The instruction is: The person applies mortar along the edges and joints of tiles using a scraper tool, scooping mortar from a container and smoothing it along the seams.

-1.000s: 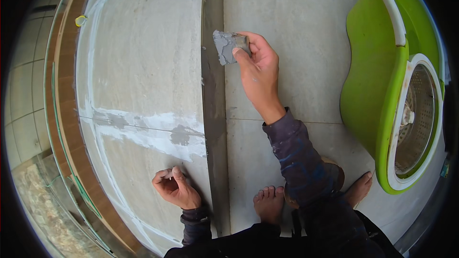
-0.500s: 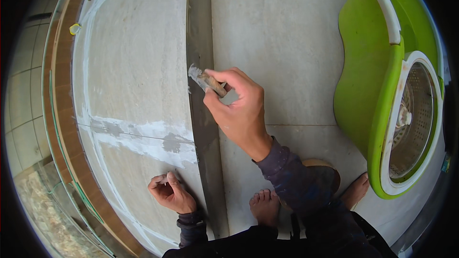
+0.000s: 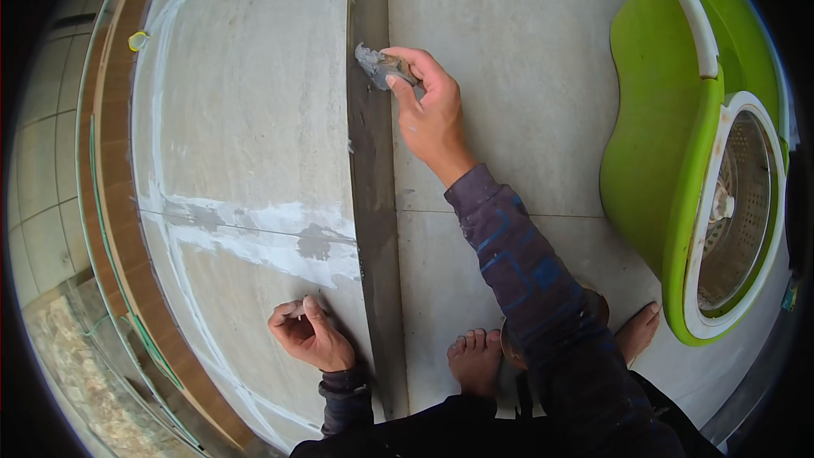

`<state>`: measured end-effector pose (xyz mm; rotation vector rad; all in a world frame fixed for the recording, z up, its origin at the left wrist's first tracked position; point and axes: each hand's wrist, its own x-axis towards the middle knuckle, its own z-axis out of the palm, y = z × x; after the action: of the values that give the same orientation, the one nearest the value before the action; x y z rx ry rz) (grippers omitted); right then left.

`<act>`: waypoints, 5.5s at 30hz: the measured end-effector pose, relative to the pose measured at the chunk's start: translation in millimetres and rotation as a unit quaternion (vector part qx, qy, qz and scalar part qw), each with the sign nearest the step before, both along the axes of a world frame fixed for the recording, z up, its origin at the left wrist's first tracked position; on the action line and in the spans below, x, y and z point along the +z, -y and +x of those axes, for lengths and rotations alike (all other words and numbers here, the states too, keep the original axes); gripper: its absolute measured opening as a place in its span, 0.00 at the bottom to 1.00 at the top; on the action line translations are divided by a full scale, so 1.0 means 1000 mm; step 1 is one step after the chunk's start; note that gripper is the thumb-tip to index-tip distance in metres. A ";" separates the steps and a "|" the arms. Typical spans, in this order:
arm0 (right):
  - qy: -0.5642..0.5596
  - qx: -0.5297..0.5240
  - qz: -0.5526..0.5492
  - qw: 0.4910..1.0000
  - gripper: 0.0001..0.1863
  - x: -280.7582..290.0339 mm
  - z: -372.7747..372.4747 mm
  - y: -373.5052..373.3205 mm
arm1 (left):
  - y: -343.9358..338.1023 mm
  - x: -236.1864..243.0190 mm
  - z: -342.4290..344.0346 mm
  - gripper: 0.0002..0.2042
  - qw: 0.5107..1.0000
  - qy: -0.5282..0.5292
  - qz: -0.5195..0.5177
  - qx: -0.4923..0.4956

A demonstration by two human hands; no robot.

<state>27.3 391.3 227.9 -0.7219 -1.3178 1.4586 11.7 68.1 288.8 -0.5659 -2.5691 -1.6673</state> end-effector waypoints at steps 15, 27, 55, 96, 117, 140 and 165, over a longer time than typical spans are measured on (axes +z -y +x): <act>0.042 0.102 -0.080 0.991 0.15 0.016 0.066 0.113 | -0.018 0.006 0.006 0.10 0.999 -0.045 -0.017 0.004; -0.055 -0.008 -0.208 0.976 0.15 0.031 0.069 0.105 | -0.016 0.004 0.008 0.10 0.999 -0.051 -0.020 0.004; 0.038 -0.022 -0.108 0.993 0.16 0.067 0.073 0.156 | -0.006 0.005 0.001 0.11 0.996 -0.076 -0.050 0.017; 0.082 -0.054 -0.083 0.992 0.15 0.024 0.051 0.118 | -0.001 -0.003 -0.002 0.12 0.999 -0.048 -0.017 0.017; -0.045 -0.122 -0.142 0.981 0.09 0.055 -0.021 0.004 | -0.008 0.002 0.002 0.13 1.000 -0.008 0.007 0.000; 0.018 -0.029 -0.012 0.999 0.11 0.024 -0.011 -0.013 | -0.008 0.004 0.000 0.18 1.000 -0.020 0.013 0.012; 0.060 -0.168 0.048 0.983 0.09 0.049 -0.041 0.001 | -0.005 0.005 -0.001 0.19 0.999 -0.036 -0.016 0.009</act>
<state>-14.0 389.9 276.9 -0.9303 -1.2748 1.0889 11.0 73.3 293.4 -0.5920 -2.5465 -1.5741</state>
